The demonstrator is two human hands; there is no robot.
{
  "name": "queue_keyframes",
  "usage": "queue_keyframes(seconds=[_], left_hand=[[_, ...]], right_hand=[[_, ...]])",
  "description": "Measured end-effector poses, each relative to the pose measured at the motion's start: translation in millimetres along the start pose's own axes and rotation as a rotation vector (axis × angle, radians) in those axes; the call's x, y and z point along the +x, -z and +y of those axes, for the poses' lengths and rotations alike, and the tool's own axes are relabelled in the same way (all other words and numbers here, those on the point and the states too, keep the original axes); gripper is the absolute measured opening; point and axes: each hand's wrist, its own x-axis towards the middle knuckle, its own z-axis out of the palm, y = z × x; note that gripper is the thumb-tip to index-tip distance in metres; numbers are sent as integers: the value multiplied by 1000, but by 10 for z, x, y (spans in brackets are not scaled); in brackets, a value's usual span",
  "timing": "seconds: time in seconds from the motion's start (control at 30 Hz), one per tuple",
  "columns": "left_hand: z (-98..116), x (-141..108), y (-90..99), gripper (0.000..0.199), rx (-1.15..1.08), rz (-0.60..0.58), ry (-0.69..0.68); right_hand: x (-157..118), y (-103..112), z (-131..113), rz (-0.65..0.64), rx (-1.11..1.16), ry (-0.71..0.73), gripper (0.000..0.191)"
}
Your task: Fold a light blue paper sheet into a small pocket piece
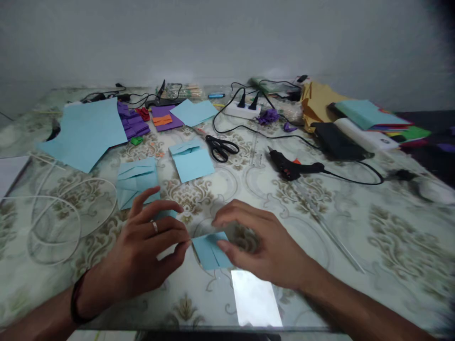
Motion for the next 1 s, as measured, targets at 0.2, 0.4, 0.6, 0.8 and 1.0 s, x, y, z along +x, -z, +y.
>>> queue_keyframes(seconds=[0.2,0.4,0.6,0.8,1.0], left_hand=[[82,-47,-190,11,-119,-28,67],[-9,-51,-139,12,-127,-15,77],[-12,-60,-163,12,-226,-25,128],[-28,-44,-180,13,-243,-16,120],[61,3,-156,19,-154,-43,89]], right_hand=[[-33,-138,30,-70,31,-1,8],[12,-117,35,-99,17,-82,7],[63,-178,-55,-99,-4,-80,5],[109,-226,-63,-86,15,-64,14],[28,-261,-26,-38,-115,127,10]])
